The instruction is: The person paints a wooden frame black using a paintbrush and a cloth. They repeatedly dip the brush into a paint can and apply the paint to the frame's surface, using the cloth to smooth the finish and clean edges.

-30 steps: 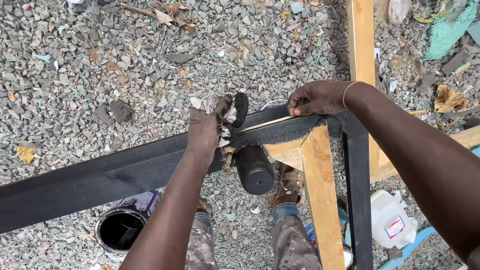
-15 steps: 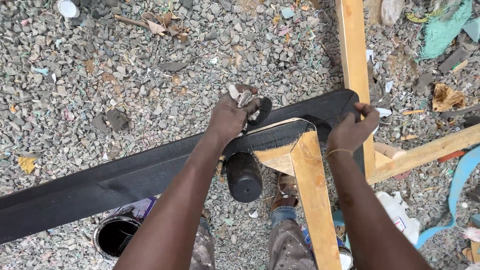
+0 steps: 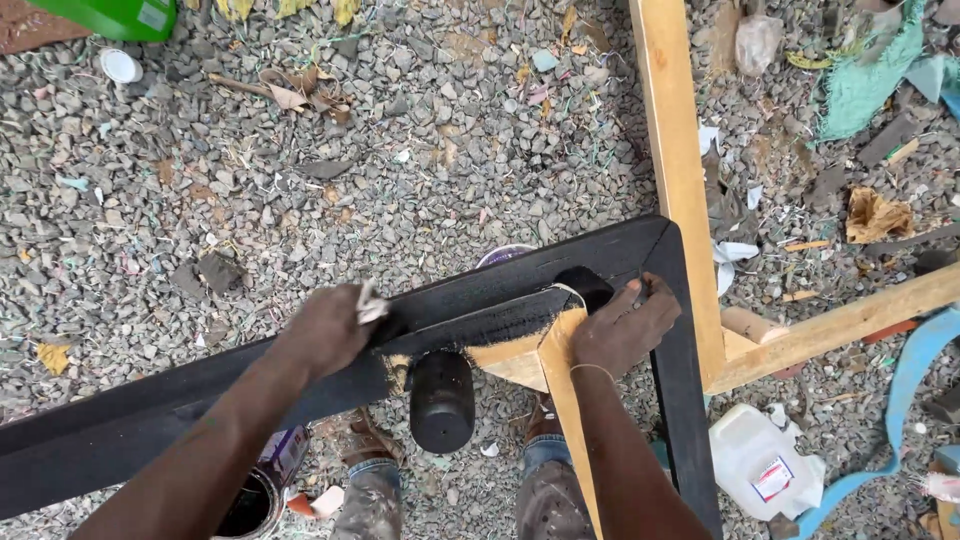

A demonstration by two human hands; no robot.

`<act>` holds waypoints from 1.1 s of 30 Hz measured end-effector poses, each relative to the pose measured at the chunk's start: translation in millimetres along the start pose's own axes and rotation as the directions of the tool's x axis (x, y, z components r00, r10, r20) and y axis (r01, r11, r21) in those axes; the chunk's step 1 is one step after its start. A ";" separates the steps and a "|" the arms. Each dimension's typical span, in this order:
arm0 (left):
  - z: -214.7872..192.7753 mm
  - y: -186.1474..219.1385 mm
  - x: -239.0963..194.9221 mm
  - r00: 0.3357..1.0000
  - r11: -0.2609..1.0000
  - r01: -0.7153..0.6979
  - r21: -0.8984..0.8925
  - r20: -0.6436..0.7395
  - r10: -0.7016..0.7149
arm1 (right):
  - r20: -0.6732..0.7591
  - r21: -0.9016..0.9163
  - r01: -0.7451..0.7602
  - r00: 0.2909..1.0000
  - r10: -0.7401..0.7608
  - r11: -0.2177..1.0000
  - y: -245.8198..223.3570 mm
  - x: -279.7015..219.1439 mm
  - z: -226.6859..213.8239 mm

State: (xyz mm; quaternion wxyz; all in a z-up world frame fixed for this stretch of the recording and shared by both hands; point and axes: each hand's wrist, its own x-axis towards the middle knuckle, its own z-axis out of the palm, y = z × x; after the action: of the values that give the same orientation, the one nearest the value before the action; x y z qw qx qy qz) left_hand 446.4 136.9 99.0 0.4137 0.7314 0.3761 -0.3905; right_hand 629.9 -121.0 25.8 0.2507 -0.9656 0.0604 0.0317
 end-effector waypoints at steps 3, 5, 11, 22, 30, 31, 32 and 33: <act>0.6 -38.1 0.5 0.981 0.976 0.192 0.102 -0.003 -0.193 | -0.005 0.029 -0.026 1.000 0.026 0.999 -4.6 2.7 3.1; 15.7 -14.2 13.3 0.985 0.986 0.168 -0.004 -0.023 -0.168 | -0.015 0.028 -0.032 0.999 0.033 0.999 -1.2 -2.5 1.0; 62.2 161.4 139.4 0.956 0.944 -0.293 0.153 0.073 0.285 | -0.045 0.104 0.049 0.998 -0.044 0.993 -16.0 -2.9 -8.6; 47.4 222.2 126.5 0.879 0.857 -0.473 0.207 0.174 0.443 | -0.063 0.144 0.179 0.983 -0.172 0.973 -8.8 -1.1 -6.8; 9.6 50.3 35.5 0.980 0.989 -0.120 0.084 0.169 0.105 | -0.064 0.151 0.303 0.953 -0.297 0.941 -5.4 -2.2 -8.2; 12.2 11.2 15.9 0.997 0.999 -0.018 0.036 0.081 0.015 | -0.056 0.162 0.284 0.959 -0.279 0.945 -3.6 -2.3 -9.9; 9.4 -28.1 0.5 0.997 0.997 0.072 -0.008 -0.008 -0.072 | -0.060 0.177 0.261 0.965 -0.254 0.949 -6.1 -1.6 -6.4; 4.6 -50.8 -20.9 0.997 0.996 0.080 -0.026 -0.010 -0.080 | -0.049 0.176 0.274 0.962 -0.269 0.946 -7.5 -2.9 -11.1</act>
State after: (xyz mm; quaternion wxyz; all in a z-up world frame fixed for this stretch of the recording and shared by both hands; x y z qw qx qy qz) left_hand 392.2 147.1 100.0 0.4048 0.7126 0.4121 -0.3981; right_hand 628.3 -119.6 39.3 0.3387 -0.9383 -0.0673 -0.0205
